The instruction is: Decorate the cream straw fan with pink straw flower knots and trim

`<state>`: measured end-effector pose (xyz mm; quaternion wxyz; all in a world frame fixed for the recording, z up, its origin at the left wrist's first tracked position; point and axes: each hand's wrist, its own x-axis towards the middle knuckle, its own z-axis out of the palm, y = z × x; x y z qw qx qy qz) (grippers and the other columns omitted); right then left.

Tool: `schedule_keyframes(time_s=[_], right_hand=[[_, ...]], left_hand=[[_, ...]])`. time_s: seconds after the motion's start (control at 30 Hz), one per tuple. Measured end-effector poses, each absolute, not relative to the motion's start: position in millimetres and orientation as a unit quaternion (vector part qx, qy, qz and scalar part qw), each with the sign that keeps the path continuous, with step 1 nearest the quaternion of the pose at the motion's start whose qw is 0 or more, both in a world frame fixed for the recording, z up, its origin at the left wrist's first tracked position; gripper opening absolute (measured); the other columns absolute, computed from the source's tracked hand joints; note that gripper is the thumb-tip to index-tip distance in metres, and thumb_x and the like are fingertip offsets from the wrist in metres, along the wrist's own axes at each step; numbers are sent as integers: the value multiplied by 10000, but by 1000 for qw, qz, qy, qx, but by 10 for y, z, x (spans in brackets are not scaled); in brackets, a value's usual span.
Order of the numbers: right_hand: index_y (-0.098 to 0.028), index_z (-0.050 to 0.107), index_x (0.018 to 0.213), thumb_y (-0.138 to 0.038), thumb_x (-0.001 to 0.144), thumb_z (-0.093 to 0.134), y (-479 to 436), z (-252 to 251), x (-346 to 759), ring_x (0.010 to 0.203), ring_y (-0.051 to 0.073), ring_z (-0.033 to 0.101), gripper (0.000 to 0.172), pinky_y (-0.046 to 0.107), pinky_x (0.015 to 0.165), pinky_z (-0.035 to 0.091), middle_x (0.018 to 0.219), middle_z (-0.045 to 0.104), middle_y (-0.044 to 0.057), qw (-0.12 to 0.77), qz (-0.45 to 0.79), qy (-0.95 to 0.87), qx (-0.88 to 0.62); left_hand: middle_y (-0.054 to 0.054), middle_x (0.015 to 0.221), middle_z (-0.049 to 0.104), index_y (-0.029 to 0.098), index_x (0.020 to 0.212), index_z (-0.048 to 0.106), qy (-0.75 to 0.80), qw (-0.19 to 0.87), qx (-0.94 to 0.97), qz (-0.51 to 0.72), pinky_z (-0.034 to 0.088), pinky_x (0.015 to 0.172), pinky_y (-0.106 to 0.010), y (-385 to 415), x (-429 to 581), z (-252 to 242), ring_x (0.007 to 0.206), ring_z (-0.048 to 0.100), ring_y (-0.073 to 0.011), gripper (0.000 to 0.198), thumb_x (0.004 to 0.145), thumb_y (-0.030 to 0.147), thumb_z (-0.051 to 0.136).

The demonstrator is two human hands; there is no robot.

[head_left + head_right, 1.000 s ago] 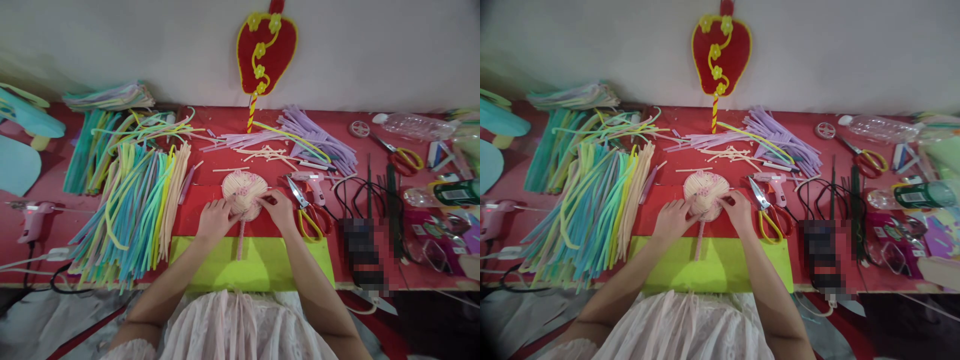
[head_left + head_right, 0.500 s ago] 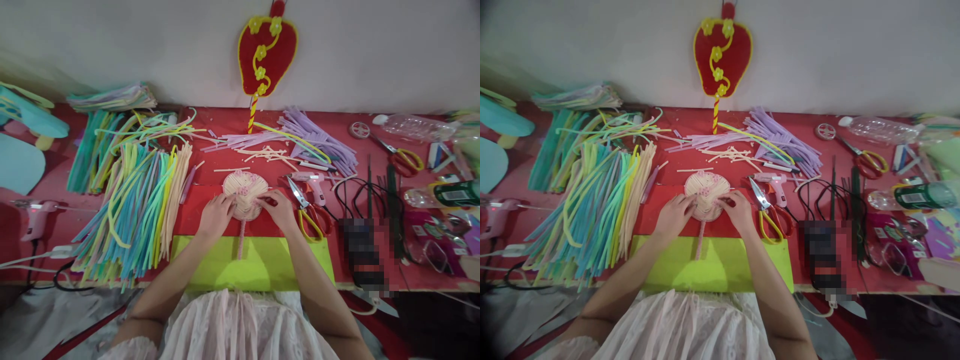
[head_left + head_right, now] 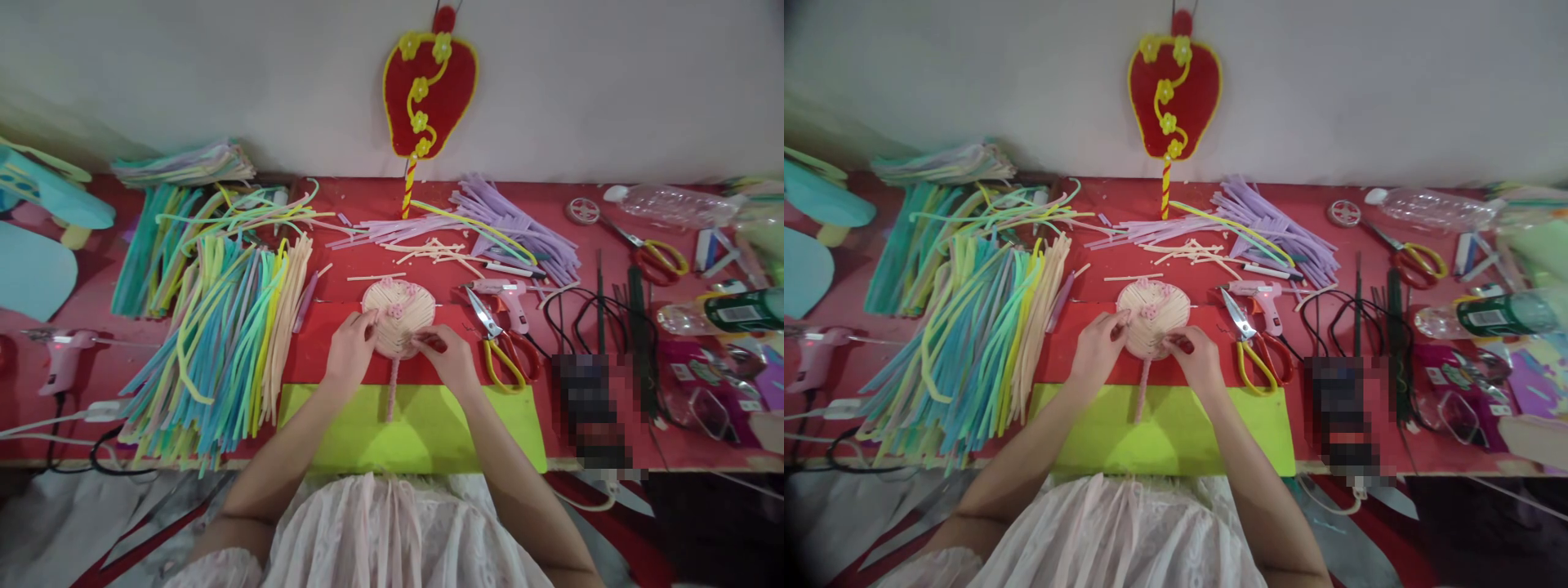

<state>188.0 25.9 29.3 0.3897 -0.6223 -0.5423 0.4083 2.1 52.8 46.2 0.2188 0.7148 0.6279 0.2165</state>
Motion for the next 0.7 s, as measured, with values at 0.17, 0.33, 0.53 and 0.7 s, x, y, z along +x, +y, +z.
schedule_keyframes(time_s=[0.17,0.33,0.53,0.7], right_hand=[[-203,654,794,-341,747,666,166,384,1781,756,171,627,146,306,732,499,802,675,31,411,411,-510,-634],[-212,653,798,-344,774,645,100,332,1691,763,166,623,134,296,733,489,801,669,25,420,362,-527,-645],[-210,650,784,-322,806,617,83,279,1631,750,159,612,119,279,712,484,789,652,25,421,324,-553,-642],[-214,646,784,-351,810,609,91,293,1663,737,164,609,144,293,713,491,783,648,27,428,312,-554,-643]], left_hand=[[-46,862,638,170,1055,636,601,205,740,220,484,729,-255,678,-33,512,761,606,-147,251,832,113,536],[-40,882,667,177,996,655,556,259,759,221,487,775,-261,818,-40,486,817,624,-149,211,828,112,545],[-55,923,676,164,969,658,579,264,733,239,494,772,-276,855,3,417,803,633,-154,185,819,114,561],[-48,909,683,165,943,663,565,295,721,269,505,791,-276,849,16,412,796,637,-141,200,789,67,584]])
